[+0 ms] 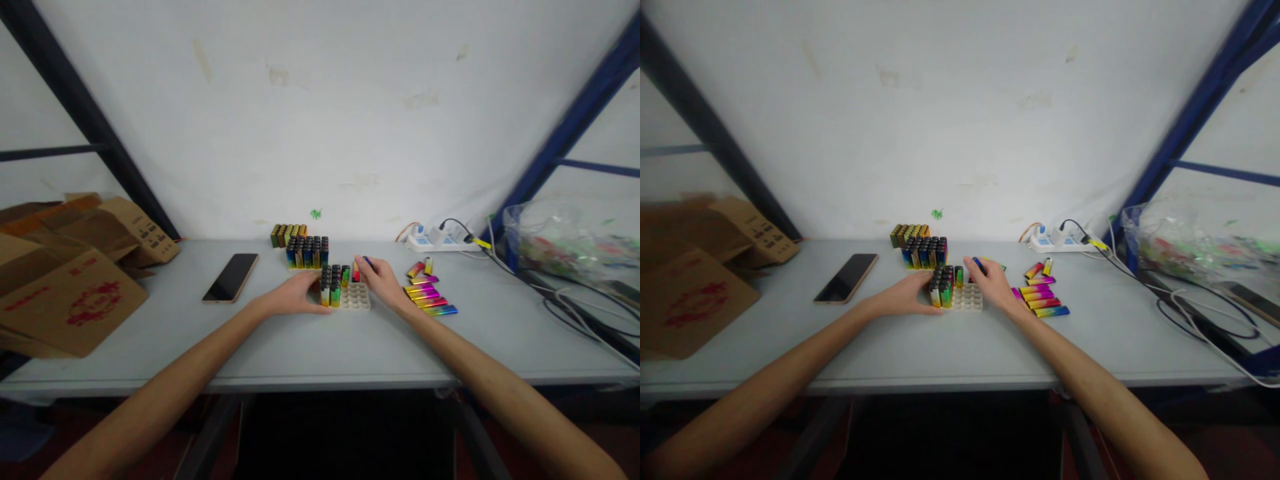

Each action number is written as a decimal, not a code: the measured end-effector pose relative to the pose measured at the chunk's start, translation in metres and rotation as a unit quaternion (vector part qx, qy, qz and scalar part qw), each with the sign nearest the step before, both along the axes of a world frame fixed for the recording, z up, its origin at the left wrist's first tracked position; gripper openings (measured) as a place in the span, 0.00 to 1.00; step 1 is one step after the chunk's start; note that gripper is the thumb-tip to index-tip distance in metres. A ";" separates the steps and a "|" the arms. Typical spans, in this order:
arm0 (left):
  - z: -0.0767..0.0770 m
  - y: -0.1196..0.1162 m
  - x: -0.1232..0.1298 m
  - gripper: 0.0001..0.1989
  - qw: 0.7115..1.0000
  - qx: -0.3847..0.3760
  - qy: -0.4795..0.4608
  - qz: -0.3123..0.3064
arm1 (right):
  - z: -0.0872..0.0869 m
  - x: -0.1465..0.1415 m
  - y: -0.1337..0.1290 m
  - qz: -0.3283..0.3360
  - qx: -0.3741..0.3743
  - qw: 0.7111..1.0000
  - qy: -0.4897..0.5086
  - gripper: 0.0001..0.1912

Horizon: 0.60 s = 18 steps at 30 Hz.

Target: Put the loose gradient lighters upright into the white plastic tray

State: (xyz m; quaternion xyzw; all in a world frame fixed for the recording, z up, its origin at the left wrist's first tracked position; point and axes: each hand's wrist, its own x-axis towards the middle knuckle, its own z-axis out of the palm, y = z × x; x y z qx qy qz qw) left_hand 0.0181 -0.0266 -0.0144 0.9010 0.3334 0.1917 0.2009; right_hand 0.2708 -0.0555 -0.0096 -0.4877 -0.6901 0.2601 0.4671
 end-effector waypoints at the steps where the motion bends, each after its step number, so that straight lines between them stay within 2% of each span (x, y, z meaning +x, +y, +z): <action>1: 0.000 0.000 0.000 0.36 1.000 -0.001 0.000 -0.001 | -0.002 0.000 0.001 -0.018 0.001 1.000 -0.011 0.30; 5: 0.001 -0.001 0.001 0.36 1.000 -0.001 0.002 0.001 | -0.006 0.002 0.006 -0.056 0.006 0.998 -0.037 0.25; 10: 0.002 -0.001 0.001 0.35 1.000 -0.005 0.008 0.001 | -0.008 0.003 0.008 -0.058 0.008 0.998 -0.036 0.21; 14: 0.001 0.000 0.000 0.37 1.000 -0.010 0.005 0.003 | -0.004 0.005 0.006 -0.032 0.008 0.999 -0.028 0.24; 18: -0.001 0.001 0.000 0.39 1.000 -0.008 0.016 0.011 | 0.004 0.009 0.003 0.026 0.018 0.999 -0.024 0.20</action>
